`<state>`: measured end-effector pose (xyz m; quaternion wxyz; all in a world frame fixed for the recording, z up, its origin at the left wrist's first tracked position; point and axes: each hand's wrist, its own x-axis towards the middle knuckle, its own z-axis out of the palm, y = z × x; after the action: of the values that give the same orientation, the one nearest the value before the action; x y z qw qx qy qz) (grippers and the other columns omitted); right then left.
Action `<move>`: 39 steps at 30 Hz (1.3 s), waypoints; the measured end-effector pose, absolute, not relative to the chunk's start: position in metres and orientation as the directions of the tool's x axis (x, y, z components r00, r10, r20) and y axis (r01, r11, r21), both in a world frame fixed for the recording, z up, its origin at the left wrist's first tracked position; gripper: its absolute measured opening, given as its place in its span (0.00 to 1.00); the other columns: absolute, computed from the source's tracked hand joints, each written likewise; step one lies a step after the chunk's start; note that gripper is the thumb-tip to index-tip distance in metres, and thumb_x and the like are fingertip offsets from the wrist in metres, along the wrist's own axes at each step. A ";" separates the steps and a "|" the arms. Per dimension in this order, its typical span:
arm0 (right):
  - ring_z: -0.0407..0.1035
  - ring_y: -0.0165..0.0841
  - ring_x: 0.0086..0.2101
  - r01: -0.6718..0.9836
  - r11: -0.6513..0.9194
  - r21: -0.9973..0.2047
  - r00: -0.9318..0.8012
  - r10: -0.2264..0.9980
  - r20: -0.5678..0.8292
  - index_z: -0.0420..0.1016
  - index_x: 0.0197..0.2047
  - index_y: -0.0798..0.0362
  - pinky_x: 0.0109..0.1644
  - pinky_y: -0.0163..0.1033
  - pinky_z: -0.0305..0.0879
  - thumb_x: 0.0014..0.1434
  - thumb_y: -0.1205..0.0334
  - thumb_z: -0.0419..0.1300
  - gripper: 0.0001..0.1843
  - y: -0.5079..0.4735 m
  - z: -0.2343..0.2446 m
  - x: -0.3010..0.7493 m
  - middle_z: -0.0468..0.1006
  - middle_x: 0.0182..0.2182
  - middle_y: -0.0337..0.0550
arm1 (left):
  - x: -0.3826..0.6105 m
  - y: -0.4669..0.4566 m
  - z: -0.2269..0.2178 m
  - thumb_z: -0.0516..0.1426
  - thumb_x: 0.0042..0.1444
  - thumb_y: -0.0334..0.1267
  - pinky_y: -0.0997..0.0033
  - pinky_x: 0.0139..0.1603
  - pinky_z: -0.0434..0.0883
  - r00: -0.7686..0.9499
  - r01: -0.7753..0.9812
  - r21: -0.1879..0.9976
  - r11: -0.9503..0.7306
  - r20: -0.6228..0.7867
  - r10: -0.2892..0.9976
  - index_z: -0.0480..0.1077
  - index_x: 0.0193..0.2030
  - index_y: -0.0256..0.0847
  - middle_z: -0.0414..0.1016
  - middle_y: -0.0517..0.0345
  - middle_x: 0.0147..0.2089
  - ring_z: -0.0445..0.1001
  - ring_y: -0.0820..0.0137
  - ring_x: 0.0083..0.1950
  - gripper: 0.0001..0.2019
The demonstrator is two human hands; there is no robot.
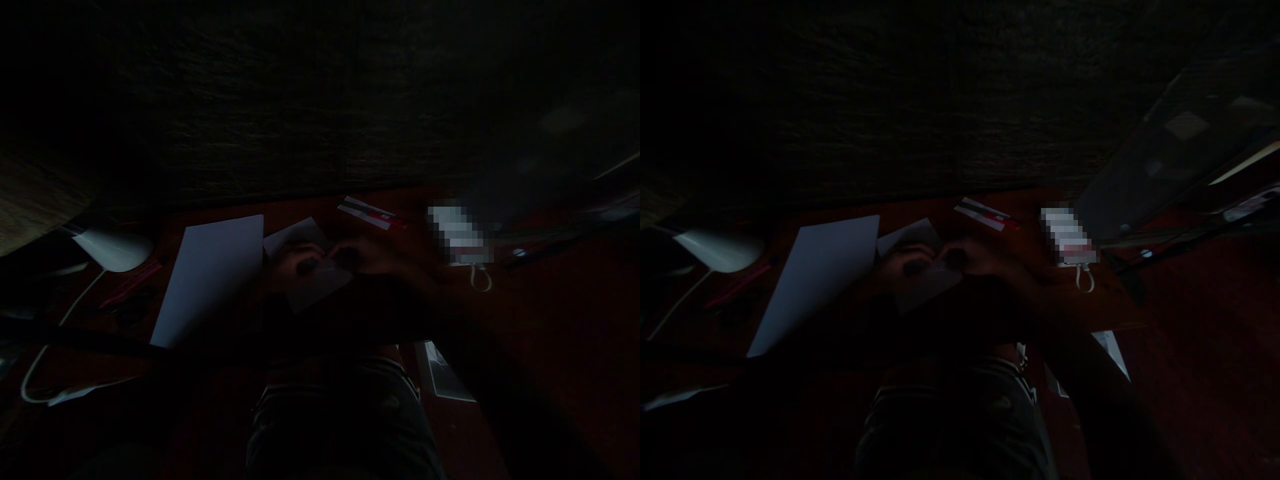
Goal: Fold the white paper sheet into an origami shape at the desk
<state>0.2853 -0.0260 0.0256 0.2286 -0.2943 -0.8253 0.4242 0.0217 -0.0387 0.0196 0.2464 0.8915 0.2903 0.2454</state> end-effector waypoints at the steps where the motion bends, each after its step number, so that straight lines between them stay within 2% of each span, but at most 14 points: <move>1: 0.78 0.35 0.42 0.295 0.462 -0.837 -0.720 0.683 0.123 0.83 0.48 0.51 0.48 0.41 0.73 0.55 0.69 0.66 0.16 -0.026 0.026 0.285 0.85 0.43 0.42 | 0.022 -0.039 0.019 0.59 0.58 0.31 0.57 0.58 0.74 0.705 0.402 0.577 -0.711 0.300 0.642 0.76 0.45 0.42 0.81 0.53 0.53 0.79 0.60 0.54 0.09; 8: 0.78 0.36 0.43 0.305 0.490 -0.816 -0.698 0.698 0.158 0.83 0.46 0.51 0.49 0.42 0.73 0.56 0.70 0.65 0.15 -0.027 0.021 0.282 0.85 0.44 0.43 | 0.031 -0.046 0.024 0.59 0.61 0.32 0.56 0.58 0.74 0.705 0.436 0.484 -0.759 0.340 0.622 0.76 0.45 0.42 0.80 0.52 0.50 0.78 0.60 0.53 0.07; 13: 0.78 0.35 0.40 0.304 0.511 -0.804 -0.698 0.694 0.177 0.83 0.44 0.50 0.45 0.39 0.72 0.55 0.69 0.66 0.13 -0.026 0.020 0.282 0.85 0.41 0.41 | 0.040 -0.051 0.027 0.56 0.63 0.32 0.59 0.53 0.75 0.686 0.460 0.517 -0.722 0.309 0.659 0.75 0.43 0.42 0.79 0.52 0.49 0.78 0.62 0.50 0.06; 21: 0.78 0.37 0.46 0.298 0.467 -0.833 -0.727 0.676 0.120 0.83 0.46 0.50 0.51 0.43 0.73 0.56 0.72 0.63 0.16 -0.028 0.030 0.286 0.85 0.45 0.43 | 0.046 -0.055 0.023 0.58 0.62 0.30 0.60 0.51 0.74 0.651 0.485 0.513 -0.708 0.330 0.684 0.73 0.40 0.43 0.76 0.54 0.46 0.76 0.63 0.48 0.04; 26: 0.78 0.37 0.45 0.305 0.482 -0.821 -0.714 0.687 0.138 0.83 0.46 0.50 0.50 0.42 0.73 0.57 0.72 0.63 0.15 -0.028 0.027 0.285 0.85 0.44 0.42 | 0.050 -0.058 0.023 0.59 0.60 0.29 0.62 0.48 0.73 0.626 0.503 0.513 -0.696 0.339 0.702 0.70 0.36 0.42 0.74 0.54 0.43 0.75 0.64 0.45 0.04; 39: 0.77 0.36 0.43 0.266 0.437 -0.859 -0.732 0.671 0.115 0.82 0.47 0.51 0.49 0.41 0.72 0.57 0.69 0.65 0.14 -0.025 0.025 0.288 0.84 0.44 0.43 | 0.048 -0.056 0.019 0.58 0.64 0.30 0.63 0.51 0.73 0.674 0.464 0.474 -0.749 0.360 0.645 0.70 0.38 0.41 0.74 0.53 0.46 0.74 0.64 0.48 0.04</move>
<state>0.2884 -0.0254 0.0251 0.2271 -0.2869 -0.8167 0.4462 0.0479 -0.0560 0.0191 0.1744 0.8980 0.3087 0.2603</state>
